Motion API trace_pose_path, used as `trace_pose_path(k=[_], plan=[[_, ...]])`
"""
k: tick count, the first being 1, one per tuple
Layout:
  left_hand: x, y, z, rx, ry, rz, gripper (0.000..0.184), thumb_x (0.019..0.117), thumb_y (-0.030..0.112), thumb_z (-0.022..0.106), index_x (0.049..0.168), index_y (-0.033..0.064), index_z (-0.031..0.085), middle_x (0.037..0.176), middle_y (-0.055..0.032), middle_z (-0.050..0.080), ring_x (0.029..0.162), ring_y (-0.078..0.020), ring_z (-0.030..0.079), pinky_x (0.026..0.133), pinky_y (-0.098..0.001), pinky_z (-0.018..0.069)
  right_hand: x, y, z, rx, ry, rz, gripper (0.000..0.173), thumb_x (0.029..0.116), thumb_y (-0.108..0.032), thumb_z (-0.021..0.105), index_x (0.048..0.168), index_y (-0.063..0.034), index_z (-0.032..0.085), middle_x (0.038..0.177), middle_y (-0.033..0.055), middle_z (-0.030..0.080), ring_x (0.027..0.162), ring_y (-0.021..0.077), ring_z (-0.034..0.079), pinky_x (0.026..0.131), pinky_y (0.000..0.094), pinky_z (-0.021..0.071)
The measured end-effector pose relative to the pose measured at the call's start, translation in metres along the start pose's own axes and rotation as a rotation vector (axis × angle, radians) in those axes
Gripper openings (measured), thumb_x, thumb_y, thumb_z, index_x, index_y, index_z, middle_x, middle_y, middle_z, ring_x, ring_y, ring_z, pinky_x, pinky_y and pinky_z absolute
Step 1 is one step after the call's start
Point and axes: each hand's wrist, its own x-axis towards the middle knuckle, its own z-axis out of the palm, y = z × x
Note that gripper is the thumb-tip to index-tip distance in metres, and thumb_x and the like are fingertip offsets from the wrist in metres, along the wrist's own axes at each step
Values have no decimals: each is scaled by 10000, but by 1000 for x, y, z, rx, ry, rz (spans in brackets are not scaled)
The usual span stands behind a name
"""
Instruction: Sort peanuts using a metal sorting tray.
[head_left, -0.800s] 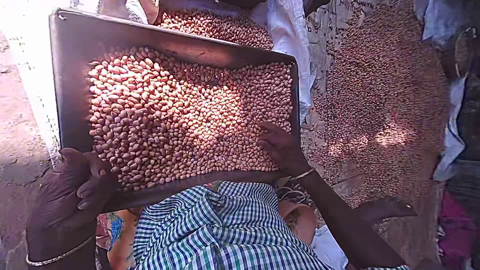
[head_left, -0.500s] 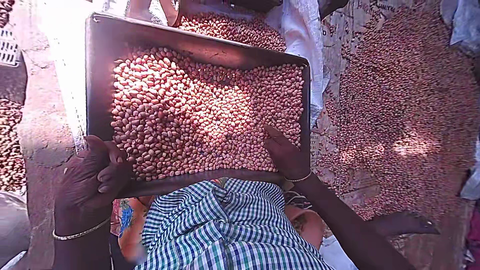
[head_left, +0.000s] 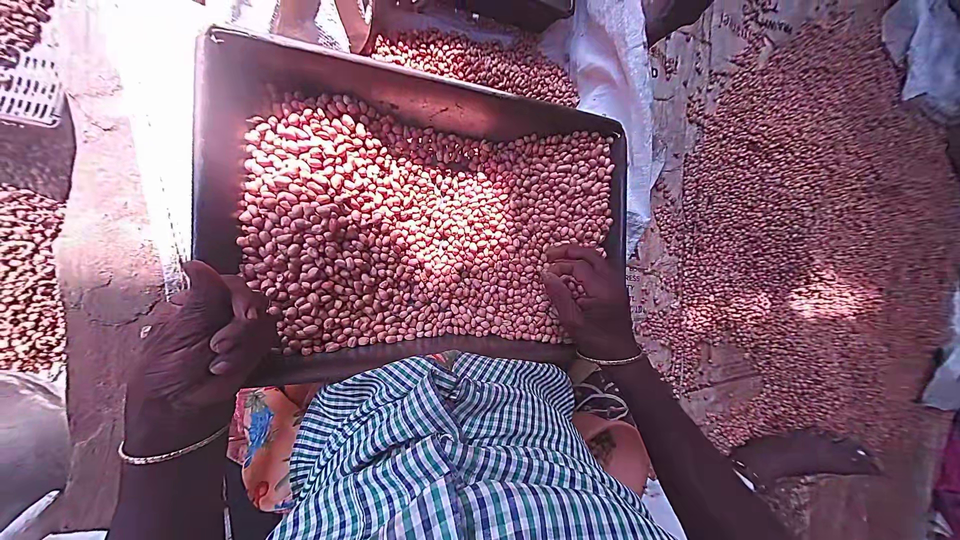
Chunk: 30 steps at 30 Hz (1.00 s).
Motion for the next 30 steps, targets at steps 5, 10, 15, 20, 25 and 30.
trace_pose_path(k=[5, 10, 15, 20, 25, 30], plan=[[9, 4, 6, 368, -140, -284, 609, 994, 649, 400, 1030, 175, 780, 674, 97, 662, 468, 65, 525, 432, -74, 418, 36, -108, 63, 503, 52, -276, 179, 877, -37, 733, 956, 124, 739, 1148, 263, 716, 1081, 290, 717, 949, 308, 561], [5, 8, 4, 242, -65, -251, 447, 1039, 473, 503, 815, 176, 751, 595, 103, 627, 437, 82, 505, 404, -63, 389, 38, -24, 30, 259, -24, -27, 151, 953, -26, 653, 1007, 86, 738, 1267, 215, 682, 1182, 229, 668, 1024, 288, 509], [5, 3, -4, 142, -59, -185, 425, 1032, 455, 527, 811, 162, 741, 627, 98, 637, 448, 72, 516, 412, -69, 404, -2, 18, 19, 23, -227, -44, 176, 914, 45, 634, 1034, 106, 747, 1305, 263, 662, 1174, 385, 681, 994, 421, 543], [4, 5, -2, 116, -25, -162, 434, 1035, 443, 526, 795, 152, 740, 608, 90, 630, 446, 63, 520, 413, -76, 409, 0, 21, 33, -23, -163, -128, 133, 918, 42, 617, 926, 111, 730, 1227, 269, 693, 1143, 387, 695, 970, 421, 559], [2, 4, -2, 89, -15, -140, 428, 1033, 439, 531, 798, 141, 729, 602, 90, 612, 443, 61, 513, 415, -78, 412, 10, 8, 9, 444, -91, 246, 109, 981, -31, 617, 1054, 32, 667, 1150, 48, 707, 1024, 28, 691, 911, 188, 567], [1, 3, 10, 63, 71, -86, 450, 1034, 425, 538, 729, 138, 704, 549, 81, 593, 396, 59, 490, 380, -82, 393, 64, -21, 2, 191, -870, 309, 107, 978, -38, 658, 1039, 48, 680, 880, 139, 706, 737, 166, 681, 738, 326, 562]])
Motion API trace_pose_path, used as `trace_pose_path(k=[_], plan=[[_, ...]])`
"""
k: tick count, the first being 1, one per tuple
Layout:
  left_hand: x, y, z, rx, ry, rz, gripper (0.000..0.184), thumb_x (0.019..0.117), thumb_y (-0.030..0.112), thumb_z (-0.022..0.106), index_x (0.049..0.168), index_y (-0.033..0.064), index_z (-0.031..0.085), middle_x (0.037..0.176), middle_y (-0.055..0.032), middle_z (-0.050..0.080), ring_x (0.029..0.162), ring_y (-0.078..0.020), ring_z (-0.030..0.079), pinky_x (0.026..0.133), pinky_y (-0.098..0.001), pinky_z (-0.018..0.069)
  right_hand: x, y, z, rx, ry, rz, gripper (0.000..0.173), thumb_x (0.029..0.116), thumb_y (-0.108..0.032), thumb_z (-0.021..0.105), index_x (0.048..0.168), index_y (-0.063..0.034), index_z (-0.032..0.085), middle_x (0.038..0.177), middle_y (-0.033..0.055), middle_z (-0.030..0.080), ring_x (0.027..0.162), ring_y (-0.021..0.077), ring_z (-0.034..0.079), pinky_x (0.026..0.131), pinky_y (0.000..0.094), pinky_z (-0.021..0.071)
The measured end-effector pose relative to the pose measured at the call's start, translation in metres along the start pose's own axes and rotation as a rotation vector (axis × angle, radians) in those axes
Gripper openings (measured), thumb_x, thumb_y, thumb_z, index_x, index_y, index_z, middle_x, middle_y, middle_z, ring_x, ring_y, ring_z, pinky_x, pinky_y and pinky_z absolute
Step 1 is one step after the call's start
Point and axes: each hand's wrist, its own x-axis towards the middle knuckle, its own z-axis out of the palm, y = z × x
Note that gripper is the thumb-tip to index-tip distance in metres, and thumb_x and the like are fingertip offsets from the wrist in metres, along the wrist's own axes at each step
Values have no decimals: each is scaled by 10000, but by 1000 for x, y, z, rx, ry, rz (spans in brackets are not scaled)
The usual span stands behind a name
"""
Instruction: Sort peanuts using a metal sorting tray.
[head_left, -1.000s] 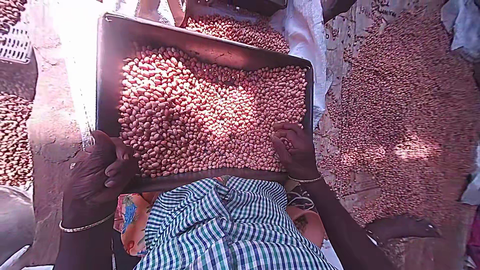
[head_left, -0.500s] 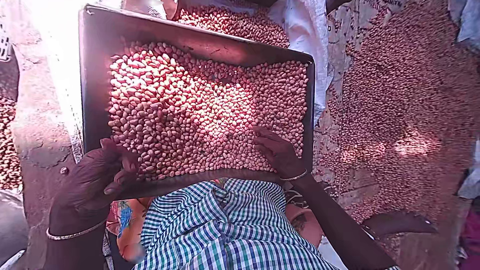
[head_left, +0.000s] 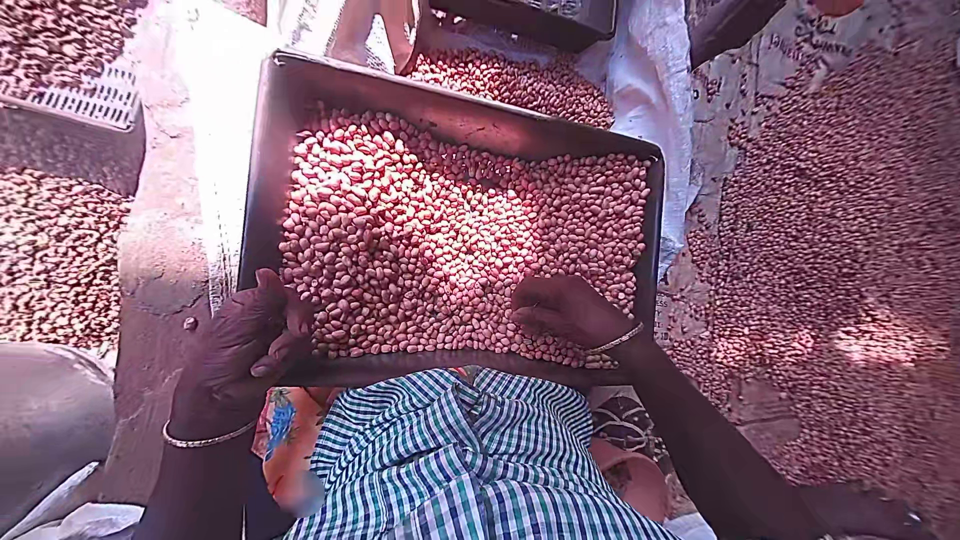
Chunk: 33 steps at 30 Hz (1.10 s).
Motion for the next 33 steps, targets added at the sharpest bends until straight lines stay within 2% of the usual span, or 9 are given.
trace_pose_path(k=[2, 4, 8, 11, 14, 18, 24, 29, 33], plan=[[0, 0, -1, -18, -7, 19, 445, 1020, 426, 560, 726, 130, 714, 541, 78, 593, 396, 57, 495, 380, -84, 395, 24, -24, -22, -39, 47, -115, 101, 966, -63, 680, 984, 34, 701, 838, 94, 708, 710, 123, 669, 720, 299, 544], [2, -2, -5, -65, -51, 29, 441, 1030, 403, 556, 748, 107, 722, 559, 62, 606, 411, 49, 514, 389, -87, 409, 51, -41, -48, 247, 432, -394, 127, 972, -54, 654, 1072, 24, 643, 954, -8, 690, 836, -7, 694, 795, 190, 598], [2, -2, -4, -91, -45, 60, 435, 1041, 378, 547, 773, 89, 732, 574, 55, 623, 425, 53, 520, 402, -81, 409, 82, -48, -74, 116, 797, -601, 336, 1091, -119, 406, 1269, 76, 613, 1256, 143, 662, 1140, 135, 678, 973, 265, 565], [3, -3, -4, -90, -62, 55, 430, 1032, 396, 551, 775, 103, 733, 579, 66, 626, 433, 57, 526, 413, -75, 412, 93, -4, -53, -346, 682, -506, 365, 1038, 9, 426, 1346, 140, 572, 1367, 316, 599, 1291, 419, 596, 1126, 438, 428], [2, -3, -3, -91, -46, 45, 431, 1028, 396, 557, 769, 105, 741, 575, 70, 629, 435, 60, 527, 414, -76, 410, 116, 20, -44, -379, 537, -333, 396, 1043, 6, 445, 1412, 136, 508, 1407, 387, 510, 1325, 517, 511, 1123, 513, 403], [3, 0, -4, -96, -68, 25, 450, 1033, 410, 540, 770, 103, 736, 575, 76, 623, 442, 60, 529, 422, -77, 411, 147, 14, -38, -298, 514, -543, 284, 1005, 2, 505, 1212, 93, 677, 1157, 321, 667, 1094, 474, 643, 969, 509, 489], [4, 1, -6, -91, -106, 10, 459, 1040, 422, 518, 786, 105, 733, 588, 81, 625, 460, 59, 543, 440, -75, 423, 127, 10, 29, -84, 238, -978, 232, 960, -85, 570, 961, 50, 759, 1007, 206, 749, 1024, 329, 706, 985, 421, 486], [3, 1, -9, -56, -116, 0, 466, 1042, 438, 499, 821, 111, 746, 585, 87, 627, 465, 60, 551, 441, -76, 433, 75, -3, 77, 52, -98, -974, 312, 1046, -241, 534, 1112, -51, 773, 1172, 162, 715, 1172, 302, 631, 1065, 440, 423], [4, 2, -11, -88, -137, 1, 460, 1037, 441, 505, 802, 117, 732, 602, 80, 629, 478, 47, 564, 453, -81, 445, 74, -6, 85, -73, -77, -1058, 247, 1028, -172, 554, 1040, -72, 779, 1089, 127, 748, 1124, 332, 664, 1007, 491, 460]])
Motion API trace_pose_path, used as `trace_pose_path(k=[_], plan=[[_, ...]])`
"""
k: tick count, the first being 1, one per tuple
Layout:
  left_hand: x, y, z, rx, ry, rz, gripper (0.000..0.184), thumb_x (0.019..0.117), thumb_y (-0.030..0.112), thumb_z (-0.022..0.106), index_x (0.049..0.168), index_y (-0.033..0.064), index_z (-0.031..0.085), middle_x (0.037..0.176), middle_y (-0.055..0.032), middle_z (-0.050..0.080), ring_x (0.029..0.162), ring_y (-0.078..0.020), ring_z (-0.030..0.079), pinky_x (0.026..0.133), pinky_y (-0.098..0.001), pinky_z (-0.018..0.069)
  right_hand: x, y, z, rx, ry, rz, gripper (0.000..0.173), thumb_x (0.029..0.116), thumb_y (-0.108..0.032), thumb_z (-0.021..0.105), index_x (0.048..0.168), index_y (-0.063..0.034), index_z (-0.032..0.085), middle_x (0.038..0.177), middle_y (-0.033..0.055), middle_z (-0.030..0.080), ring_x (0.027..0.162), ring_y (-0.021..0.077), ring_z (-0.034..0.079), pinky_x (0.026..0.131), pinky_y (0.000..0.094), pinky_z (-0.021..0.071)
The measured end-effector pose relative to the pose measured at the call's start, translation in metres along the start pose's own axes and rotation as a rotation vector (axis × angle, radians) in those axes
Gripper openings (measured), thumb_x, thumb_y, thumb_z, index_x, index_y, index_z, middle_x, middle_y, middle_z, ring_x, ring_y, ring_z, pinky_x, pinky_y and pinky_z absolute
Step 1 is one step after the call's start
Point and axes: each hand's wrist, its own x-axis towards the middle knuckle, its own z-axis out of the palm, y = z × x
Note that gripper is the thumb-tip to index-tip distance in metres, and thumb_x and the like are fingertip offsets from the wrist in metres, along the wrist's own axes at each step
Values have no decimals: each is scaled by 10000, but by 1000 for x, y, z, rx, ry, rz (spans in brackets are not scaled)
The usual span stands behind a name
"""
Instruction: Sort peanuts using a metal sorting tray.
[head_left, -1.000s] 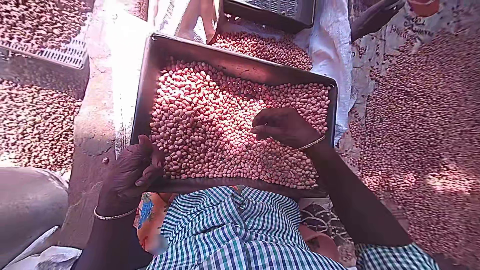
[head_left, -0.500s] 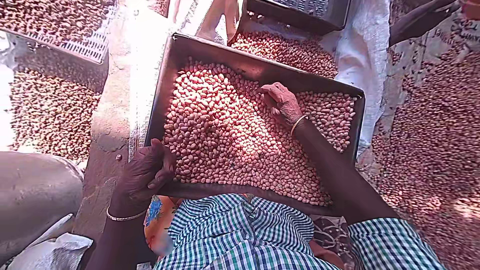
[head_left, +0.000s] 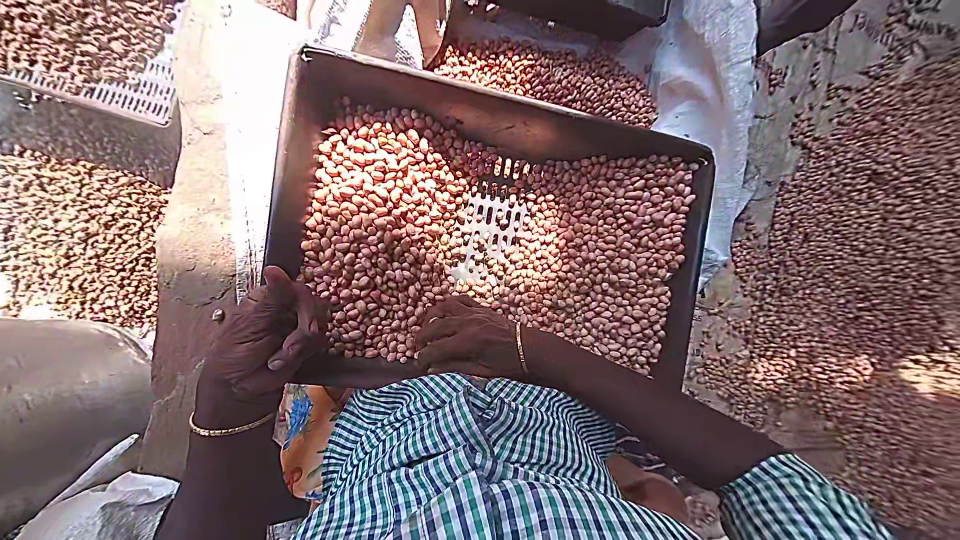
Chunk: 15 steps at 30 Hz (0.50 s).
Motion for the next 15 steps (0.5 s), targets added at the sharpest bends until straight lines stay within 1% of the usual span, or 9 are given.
trace_pose_path(k=[3, 5, 6, 7, 8, 10, 11, 13, 15], plan=[[0, 1, 2, -8, 23, 4, 470, 1036, 434, 513, 772, 106, 721, 575, 69, 613, 455, 37, 557, 437, -91, 447, -34, -11, -36, -159, -213, 118, 271, 1020, -188, 527, 1007, -118, 789, 1133, 83, 739, 1217, 323, 623, 1091, 512, 409], [1, 1, 3, -13, 19, 6, 475, 1040, 425, 510, 780, 93, 728, 571, 62, 617, 454, 36, 560, 434, -92, 449, -64, -21, -76, -301, -382, 210, 194, 941, -169, 614, 922, -140, 805, 1200, 70, 739, 1265, 353, 613, 1087, 587, 412], [1, 1, 3, -21, 13, 8, 479, 1045, 419, 505, 781, 88, 727, 573, 58, 617, 456, 36, 560, 434, -91, 448, -75, -29, -99, -390, -482, 309, 134, 907, -156, 679, 891, -165, 811, 1228, 39, 733, 1296, 343, 592, 1096, 597, 399], [1, 1, 2, -24, 4, 9, 485, 1049, 419, 497, 779, 89, 728, 576, 59, 620, 459, 38, 561, 436, -89, 447, -80, -41, -121, -452, -563, 441, 86, 881, -131, 745, 878, -177, 817, 1257, 21, 723, 1331, 349, 560, 1104, 631, 351], [1, 0, 1, -34, -8, 9, 486, 1052, 418, 489, 786, 89, 728, 585, 56, 627, 466, 37, 569, 443, -88, 453, -81, -50, -139, -493, -564, 539, 87, 844, -111, 798, 855, -194, 824, 1236, 8, 729, 1326, 358, 551, 1091, 659, 323], [0, 0, 0, -39, -17, 9, 487, 1053, 420, 482, 792, 86, 723, 594, 53, 629, 469, 34, 573, 446, -87, 459, -75, -53, -148, -558, -339, 493, 87, 808, -121, 780, 811, -204, 809, 1126, 54, 751, 1209, 413, 616, 979, 700, 383], [0, 0, 0, -28, -15, 15, 491, 1054, 421, 481, 789, 85, 721, 588, 53, 623, 466, 34, 566, 445, -87, 453, -64, -46, -137, -580, -183, 467, 97, 837, -95, 735, 836, -165, 803, 1079, 102, 745, 1143, 428, 638, 940, 690, 399], [1, 0, 0, -6, -13, 29, 487, 1054, 424, 482, 781, 94, 715, 585, 61, 618, 462, 38, 560, 444, -85, 448, -36, -21, -99, -637, 126, 491, 136, 915, -41, 663, 919, -66, 797, 990, 202, 720, 959, 442, 662, 822, 623, 425], [0, 0, 1, 17, 1, 38, 498, 1053, 437, 476, 763, 106, 710, 572, 72, 610, 452, 45, 550, 439, -82, 440, -16, 2, -65, -695, 291, 572, 126, 914, -28, 678, 959, -13, 795, 938, 252, 702, 868, 460, 664, 758, 600, 457]])
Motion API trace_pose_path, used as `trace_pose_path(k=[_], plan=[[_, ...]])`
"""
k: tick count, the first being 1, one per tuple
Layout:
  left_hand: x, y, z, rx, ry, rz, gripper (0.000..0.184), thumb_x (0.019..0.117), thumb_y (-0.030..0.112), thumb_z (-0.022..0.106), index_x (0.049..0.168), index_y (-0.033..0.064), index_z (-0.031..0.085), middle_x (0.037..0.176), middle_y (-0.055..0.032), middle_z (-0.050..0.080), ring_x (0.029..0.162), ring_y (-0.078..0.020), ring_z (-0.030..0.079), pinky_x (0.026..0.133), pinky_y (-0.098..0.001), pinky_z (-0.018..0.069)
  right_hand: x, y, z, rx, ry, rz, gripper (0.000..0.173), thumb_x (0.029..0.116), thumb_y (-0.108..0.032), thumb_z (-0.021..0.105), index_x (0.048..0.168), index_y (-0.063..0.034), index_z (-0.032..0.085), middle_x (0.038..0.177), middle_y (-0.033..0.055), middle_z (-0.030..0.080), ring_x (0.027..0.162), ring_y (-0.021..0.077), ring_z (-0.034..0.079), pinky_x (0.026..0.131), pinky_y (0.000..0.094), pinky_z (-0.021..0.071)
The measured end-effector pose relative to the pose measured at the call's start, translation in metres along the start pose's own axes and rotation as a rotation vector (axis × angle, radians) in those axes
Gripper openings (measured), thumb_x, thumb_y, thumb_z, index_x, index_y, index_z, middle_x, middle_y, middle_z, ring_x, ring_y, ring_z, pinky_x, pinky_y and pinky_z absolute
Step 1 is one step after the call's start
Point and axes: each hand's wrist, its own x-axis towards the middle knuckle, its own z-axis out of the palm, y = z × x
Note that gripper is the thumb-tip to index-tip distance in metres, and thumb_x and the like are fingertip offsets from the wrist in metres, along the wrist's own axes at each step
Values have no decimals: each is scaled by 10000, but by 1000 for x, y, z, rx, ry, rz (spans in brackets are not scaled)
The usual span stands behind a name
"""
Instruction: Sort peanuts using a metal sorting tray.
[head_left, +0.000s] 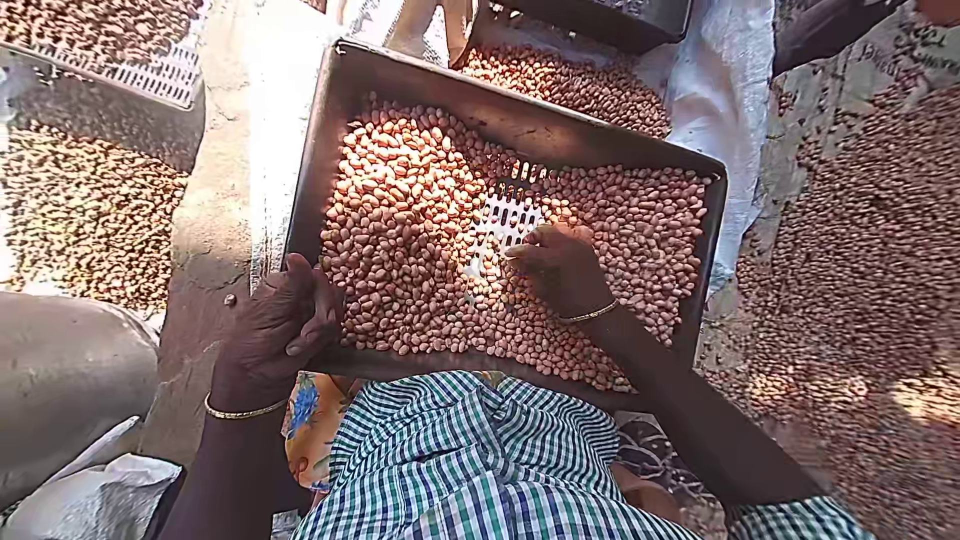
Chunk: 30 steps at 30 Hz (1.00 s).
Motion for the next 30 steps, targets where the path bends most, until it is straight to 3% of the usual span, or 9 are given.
trace_pose_path(k=[5, 8, 10, 13, 16, 20, 23, 27, 30], plan=[[0, 1, 1, -12, -25, -6, 490, 1043, 435, 495, 758, 101, 713, 579, 73, 611, 455, 50, 544, 438, -77, 434, 7, -16, 2, 160, -123, 270, 125, 912, -43, 676, 946, 62, 734, 864, 216, 665, 788, 348, 665, 719, 484, 515], [-1, -1, -1, 2, -27, 14, 483, 1046, 447, 482, 773, 117, 705, 605, 82, 614, 472, 54, 544, 454, -74, 441, -1, 24, 2, 969, 107, 295, 159, 897, -47, 562, 911, -160, 673, 775, -159, 638, 659, -73, 566, 615, 124, 485], [-3, -1, -1, 20, -22, 19, 488, 1052, 447, 471, 766, 122, 695, 601, 84, 603, 469, 54, 532, 454, -77, 436, 0, 37, 8, 1204, 116, 234, 210, 944, -121, 478, 1022, -220, 645, 930, -168, 663, 778, -61, 609, 693, 145, 522], [0, -1, 0, 22, -33, 12, 495, 1056, 437, 470, 759, 120, 706, 585, 85, 606, 461, 54, 537, 445, -77, 435, 14, 14, 6, 763, 24, 340, 139, 944, -12, 580, 1049, -14, 671, 918, -21, 625, 700, -39, 539, 648, 129, 471], [-1, -1, 1, 17, -15, 27, 482, 1055, 430, 479, 767, 123, 713, 586, 86, 606, 462, 51, 538, 447, -79, 433, 28, -9, 11, 331, -121, 318, 214, 930, -50, 694, 1114, 51, 732, 943, 218, 660, 781, 256, 598, 756, 385, 493], [-1, 0, 0, -2, -21, 23, 458, 1048, 416, 502, 797, 110, 732, 606, 78, 628, 478, 49, 558, 459, -81, 449, 20, 14, 7, 923, 102, 390, 120, 971, 0, 594, 935, -70, 685, 784, -76, 643, 591, -54, 511, 569, 112, 445], [-3, 0, -6, 3, -41, 14, 439, 1051, 414, 499, 832, 119, 741, 636, 82, 644, 493, 57, 561, 463, -76, 446, -6, 46, -37, 1489, 494, 460, 410, 1051, -121, 284, 847, -212, 627, 790, -97, 656, 725, 3, 610, 671, 182, 508], [-2, -2, -17, 16, -77, -10, 446, 1063, 412, 472, 844, 127, 738, 621, 93, 634, 474, 63, 541, 445, -76, 429, -68, 65, -102, 1068, 694, 645, 428, 1074, -132, 252, 823, -229, 584, 681, -145, 584, 611, -22, 540, 590, 157, 457], [-3, -1, -20, 27, -72, -1, 447, 1070, 398, 456, 846, 127, 732, 625, 92, 635, 474, 59, 546, 446, -79, 434, -105, 38, -81, 631, 389, 622, 188, 1042, -105, 499, 898, -149, 613, 657, -160, 516, 523, -104, 423, 511, 73, 366]])
